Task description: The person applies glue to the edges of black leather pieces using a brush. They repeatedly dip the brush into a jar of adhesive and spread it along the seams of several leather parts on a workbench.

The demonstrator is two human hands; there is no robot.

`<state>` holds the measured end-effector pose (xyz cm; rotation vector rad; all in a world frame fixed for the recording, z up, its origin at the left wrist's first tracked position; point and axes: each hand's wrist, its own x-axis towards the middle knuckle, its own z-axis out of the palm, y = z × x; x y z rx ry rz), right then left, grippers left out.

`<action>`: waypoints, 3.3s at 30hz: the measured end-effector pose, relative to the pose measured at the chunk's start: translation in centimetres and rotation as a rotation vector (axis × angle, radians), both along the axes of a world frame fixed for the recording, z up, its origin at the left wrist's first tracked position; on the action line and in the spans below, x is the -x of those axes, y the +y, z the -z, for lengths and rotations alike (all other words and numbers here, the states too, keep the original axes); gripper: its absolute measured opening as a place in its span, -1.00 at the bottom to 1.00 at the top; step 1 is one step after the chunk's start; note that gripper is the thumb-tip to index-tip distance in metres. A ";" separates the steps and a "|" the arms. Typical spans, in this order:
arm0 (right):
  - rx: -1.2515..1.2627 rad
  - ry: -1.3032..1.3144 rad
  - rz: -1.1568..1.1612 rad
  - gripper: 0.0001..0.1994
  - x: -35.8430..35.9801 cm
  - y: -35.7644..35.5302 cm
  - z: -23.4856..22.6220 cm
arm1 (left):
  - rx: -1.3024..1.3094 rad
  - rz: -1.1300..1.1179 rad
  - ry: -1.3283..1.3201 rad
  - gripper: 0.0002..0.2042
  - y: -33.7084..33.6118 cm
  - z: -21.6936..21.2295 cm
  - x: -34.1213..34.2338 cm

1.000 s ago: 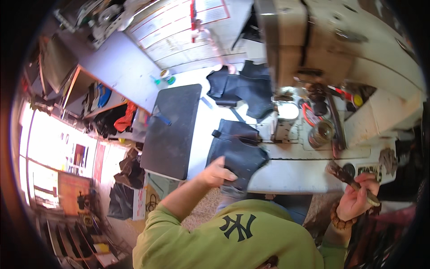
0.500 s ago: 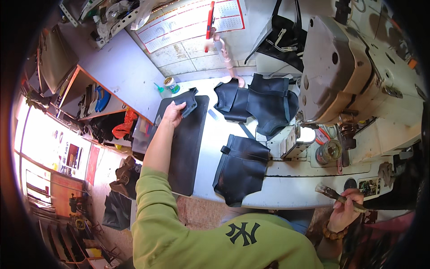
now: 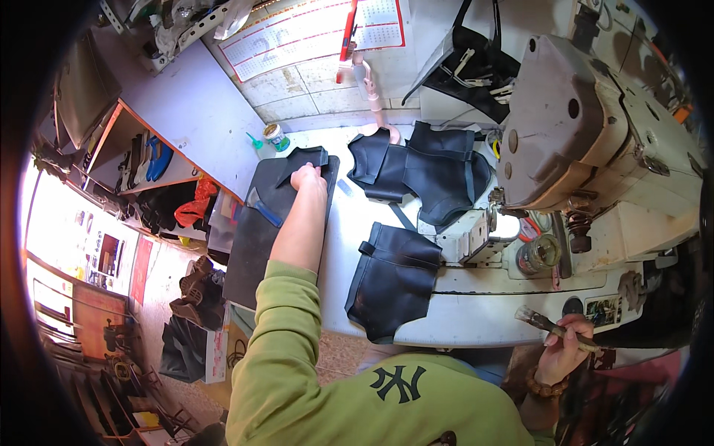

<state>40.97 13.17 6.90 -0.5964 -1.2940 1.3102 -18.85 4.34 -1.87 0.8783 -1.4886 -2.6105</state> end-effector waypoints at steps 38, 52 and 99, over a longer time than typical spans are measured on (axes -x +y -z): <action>-0.008 0.089 0.074 -0.76 -3.6 -0.3 -1.3 | 1.586 0.486 1.325 -0.90 -3.4 -13.7 -14.3; -0.169 -0.263 -0.404 -0.76 1.3 -2.2 -2.9 | -0.359 1.315 0.454 -0.86 -5.5 -9.2 -41.4; 0.523 0.119 -0.070 -0.52 2.6 13.7 0.8 | -0.264 1.525 -0.267 -0.71 5.1 -6.7 -42.8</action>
